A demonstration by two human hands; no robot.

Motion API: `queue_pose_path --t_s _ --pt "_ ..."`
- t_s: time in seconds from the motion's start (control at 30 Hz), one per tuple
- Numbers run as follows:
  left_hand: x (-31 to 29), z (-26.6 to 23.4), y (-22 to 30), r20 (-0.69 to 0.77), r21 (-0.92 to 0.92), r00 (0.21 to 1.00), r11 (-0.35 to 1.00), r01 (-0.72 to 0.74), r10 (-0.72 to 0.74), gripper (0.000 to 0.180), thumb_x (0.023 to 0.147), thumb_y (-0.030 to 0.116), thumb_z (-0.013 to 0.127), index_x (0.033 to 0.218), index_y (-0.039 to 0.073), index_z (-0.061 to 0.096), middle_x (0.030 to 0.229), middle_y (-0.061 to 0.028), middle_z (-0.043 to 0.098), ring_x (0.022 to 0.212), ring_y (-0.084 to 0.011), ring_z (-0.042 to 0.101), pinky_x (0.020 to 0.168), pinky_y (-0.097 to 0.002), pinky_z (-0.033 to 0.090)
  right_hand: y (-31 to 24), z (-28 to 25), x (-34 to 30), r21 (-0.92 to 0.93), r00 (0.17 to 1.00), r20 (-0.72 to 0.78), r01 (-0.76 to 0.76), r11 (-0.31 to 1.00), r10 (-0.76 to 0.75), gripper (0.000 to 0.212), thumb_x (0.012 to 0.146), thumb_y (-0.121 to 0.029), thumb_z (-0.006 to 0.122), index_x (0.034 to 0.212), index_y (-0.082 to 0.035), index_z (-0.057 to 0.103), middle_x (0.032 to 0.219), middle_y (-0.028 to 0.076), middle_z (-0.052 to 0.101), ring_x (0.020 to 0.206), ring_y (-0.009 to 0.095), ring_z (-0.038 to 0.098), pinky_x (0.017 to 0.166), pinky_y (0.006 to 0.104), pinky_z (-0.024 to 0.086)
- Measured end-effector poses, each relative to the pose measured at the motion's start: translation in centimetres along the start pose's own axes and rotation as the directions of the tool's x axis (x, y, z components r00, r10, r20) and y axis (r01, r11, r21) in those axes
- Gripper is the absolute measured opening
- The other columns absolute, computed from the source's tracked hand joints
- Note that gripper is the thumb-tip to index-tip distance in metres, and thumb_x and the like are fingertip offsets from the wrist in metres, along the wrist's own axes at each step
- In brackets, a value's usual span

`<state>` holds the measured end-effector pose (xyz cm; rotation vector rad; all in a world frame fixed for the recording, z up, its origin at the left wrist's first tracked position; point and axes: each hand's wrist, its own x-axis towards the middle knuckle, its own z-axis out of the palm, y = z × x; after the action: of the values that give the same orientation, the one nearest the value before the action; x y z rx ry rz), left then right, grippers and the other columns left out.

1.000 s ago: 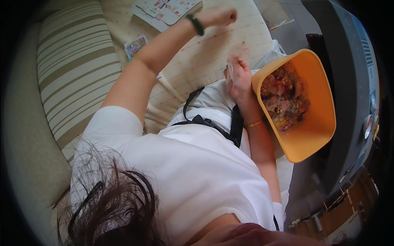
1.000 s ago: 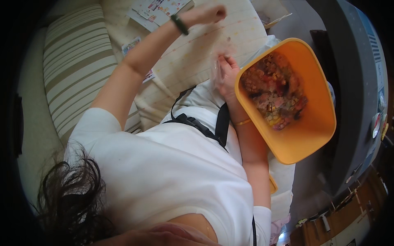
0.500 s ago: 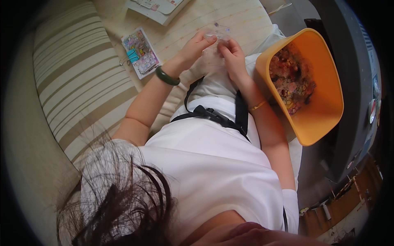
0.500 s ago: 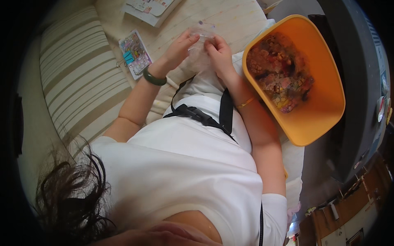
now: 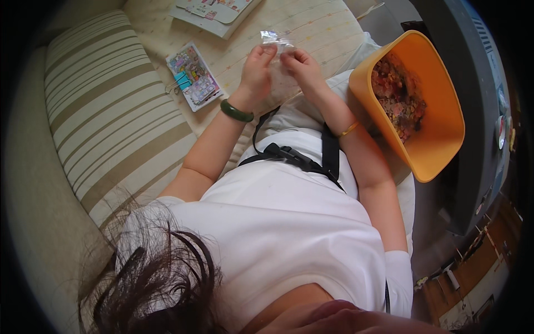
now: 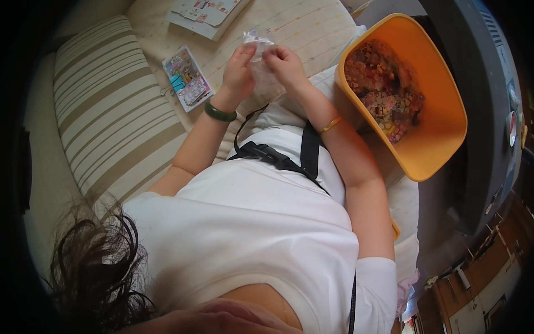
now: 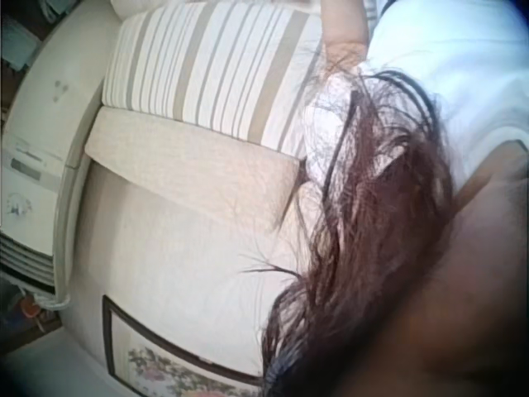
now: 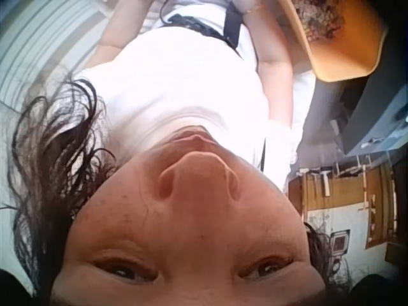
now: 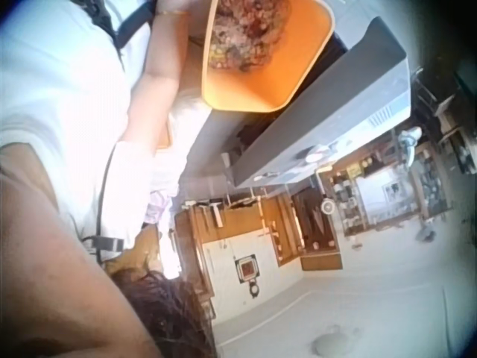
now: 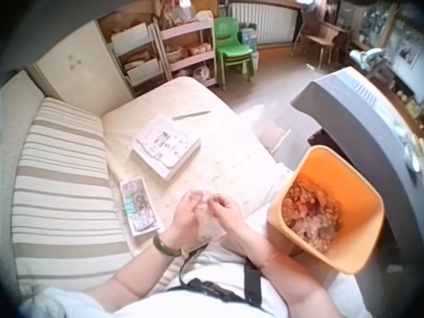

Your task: The person lies on a bed and organizes small craft items, including stickers and charms, into clear plastic bags. They handle the items one by one, placing them into bags and occasionally adjusting the contents of a nearby orange bin.

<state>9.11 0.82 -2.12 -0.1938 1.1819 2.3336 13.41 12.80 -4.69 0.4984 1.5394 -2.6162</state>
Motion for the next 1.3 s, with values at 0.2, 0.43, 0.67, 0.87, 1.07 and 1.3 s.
queue_pose_path --t_s 0.2,0.43,0.67,0.87,1.07,1.3 --pt "-0.9 -1.4 2.2 0.034 0.247 0.981 0.953 0.177 -0.191 0.023 0.083 0.009 0.061 0.102 0.000 0.054 0.093 -0.0066 0.060 0.083 -0.0159 0.059 0.074 -0.0285 0.049 -1.5 -0.3 -0.3 0.248 0.993 -0.080 -0.068 0.966 0.090 0.015 0.085 -0.013 0.055 0.099 -0.007 0.056 0.086 -0.001 0.056 0.073 0.007 0.051 0.070 0.0227 0.044" --pt "-0.5 -2.1 2.5 0.062 0.276 0.989 0.955 0.109 -0.131 0.013 0.084 0.009 0.059 0.095 0.003 0.057 0.084 -0.0059 0.061 0.077 -0.0179 0.062 0.071 -0.0300 0.052 -2.0 -1.0 -0.3 0.413 0.982 -0.122 -0.084 0.907 0.146 0.013 0.086 -0.010 0.051 0.099 -0.008 0.053 0.078 -0.001 0.052 0.067 0.010 0.047 0.066 0.0265 0.044" --pt "0.2 -2.2 3.1 0.010 0.184 0.994 0.977 0.107 -0.110 0.009 0.084 0.007 0.058 0.092 0.003 0.057 0.084 -0.0069 0.061 0.080 -0.0194 0.062 0.072 -0.0319 0.053 -0.9 -6.5 0.2 0.558 0.979 0.197 -0.075 0.827 -0.044 0.016 0.089 -0.016 0.048 0.104 -0.010 0.051 0.093 0.004 0.054 0.081 0.014 0.052 0.064 0.0291 0.043" --pt "0.8 -2.9 2.0 0.129 0.537 0.976 0.815 -0.217 0.176 0.011 0.081 0.008 0.061 0.090 0.002 0.057 0.081 -0.0045 0.061 0.077 -0.0132 0.060 0.071 -0.0264 0.049 -2.8 -4.0 0.0 0.654 0.868 0.490 -0.305 0.693 -0.079 0.025 0.090 -0.020 0.047 0.110 -0.005 0.049 0.098 0.006 0.054 0.082 0.016 0.053 0.064 0.0252 0.042" --pt "0.1 -1.2 3.6 0.259 0.597 0.965 0.792 -0.131 -0.036 0.012 0.083 0.010 0.059 0.092 0.002 0.056 0.079 -0.0044 0.061 0.070 -0.0096 0.056 0.064 -0.0228 0.045 -4.9 -1.0 -1.3 0.192 0.997 0.069 0.013 0.981 -0.027 0.021 0.085 -0.013 0.050 0.103 -0.006 0.058 0.096 0.002 0.059 0.073 0.008 0.052 0.055 0.0221 0.041" --pt "0.5 -1.0 5.3 0.252 0.637 0.949 0.771 -0.015 -0.190 0.014 0.084 0.009 0.053 0.097 0.002 0.054 0.073 -0.0055 0.059 0.062 -0.0098 0.056 0.053 -0.0213 0.046 -4.2 -1.5 -1.5 -0.192 0.955 0.296 0.028 0.981 0.031 0.018 0.086 -0.015 0.052 0.099 -0.005 0.060 0.088 -0.003 0.057 0.078 0.005 0.051 0.069 0.0203 0.040"
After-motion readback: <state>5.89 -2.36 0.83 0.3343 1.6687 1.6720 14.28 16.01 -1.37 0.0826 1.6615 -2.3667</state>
